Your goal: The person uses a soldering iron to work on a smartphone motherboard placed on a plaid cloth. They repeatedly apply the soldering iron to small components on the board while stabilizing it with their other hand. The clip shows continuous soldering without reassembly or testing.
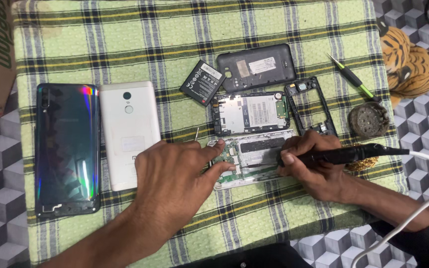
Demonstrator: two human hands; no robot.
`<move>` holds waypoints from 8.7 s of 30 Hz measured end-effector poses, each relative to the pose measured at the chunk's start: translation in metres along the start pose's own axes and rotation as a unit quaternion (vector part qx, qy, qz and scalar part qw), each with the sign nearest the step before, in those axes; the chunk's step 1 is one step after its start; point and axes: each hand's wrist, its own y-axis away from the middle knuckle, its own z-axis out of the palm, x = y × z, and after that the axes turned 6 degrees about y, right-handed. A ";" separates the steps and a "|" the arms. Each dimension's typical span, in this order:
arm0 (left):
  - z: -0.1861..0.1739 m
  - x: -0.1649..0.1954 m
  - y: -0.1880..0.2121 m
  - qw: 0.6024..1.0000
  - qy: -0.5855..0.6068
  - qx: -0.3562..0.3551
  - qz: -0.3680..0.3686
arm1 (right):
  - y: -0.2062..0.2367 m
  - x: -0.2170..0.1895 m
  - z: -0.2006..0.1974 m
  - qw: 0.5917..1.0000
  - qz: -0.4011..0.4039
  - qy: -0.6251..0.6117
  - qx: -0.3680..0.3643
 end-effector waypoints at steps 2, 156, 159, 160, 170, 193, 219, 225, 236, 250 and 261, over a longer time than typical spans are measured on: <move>0.000 0.000 0.001 1.000 -0.011 -0.005 0.012 | 0.000 0.001 0.000 1.000 0.002 -0.011 -0.009; -0.003 -0.002 0.006 0.999 -0.029 -0.016 0.043 | -0.009 0.018 -0.005 0.979 0.173 -0.110 -0.023; -0.002 -0.002 0.004 0.999 -0.034 -0.024 0.025 | -0.010 0.010 -0.003 0.989 0.124 -0.069 -0.035; -0.002 -0.002 0.004 0.998 -0.036 -0.045 0.009 | -0.011 0.006 -0.001 0.989 0.134 -0.050 -0.034; -0.006 0.002 -0.003 0.998 -0.017 -0.055 -0.026 | -0.012 -0.018 0.012 0.980 0.192 0.042 -0.001; -0.008 -0.001 0.002 0.998 0.034 -0.056 0.011 | -0.011 0.002 0.021 0.984 0.150 -0.088 0.050; -0.014 -0.002 -0.003 0.994 0.020 -0.082 -0.069 | -0.010 0.003 0.020 0.985 0.144 -0.072 0.066; -0.014 -0.004 -0.001 0.998 0.035 -0.049 -0.036 | -0.012 -0.005 0.018 0.982 0.162 -0.075 0.056; -0.016 -0.001 -0.003 0.995 0.036 -0.052 -0.080 | -0.017 -0.003 0.016 0.979 0.176 -0.102 0.022; -0.012 -0.006 -0.006 0.992 0.000 -0.070 -0.105 | -0.023 -0.009 0.015 0.971 0.197 -0.132 -0.013; -0.001 -0.014 -0.008 0.995 -0.006 -0.044 -0.089 | -0.017 -0.011 0.017 0.971 0.184 -0.153 -0.026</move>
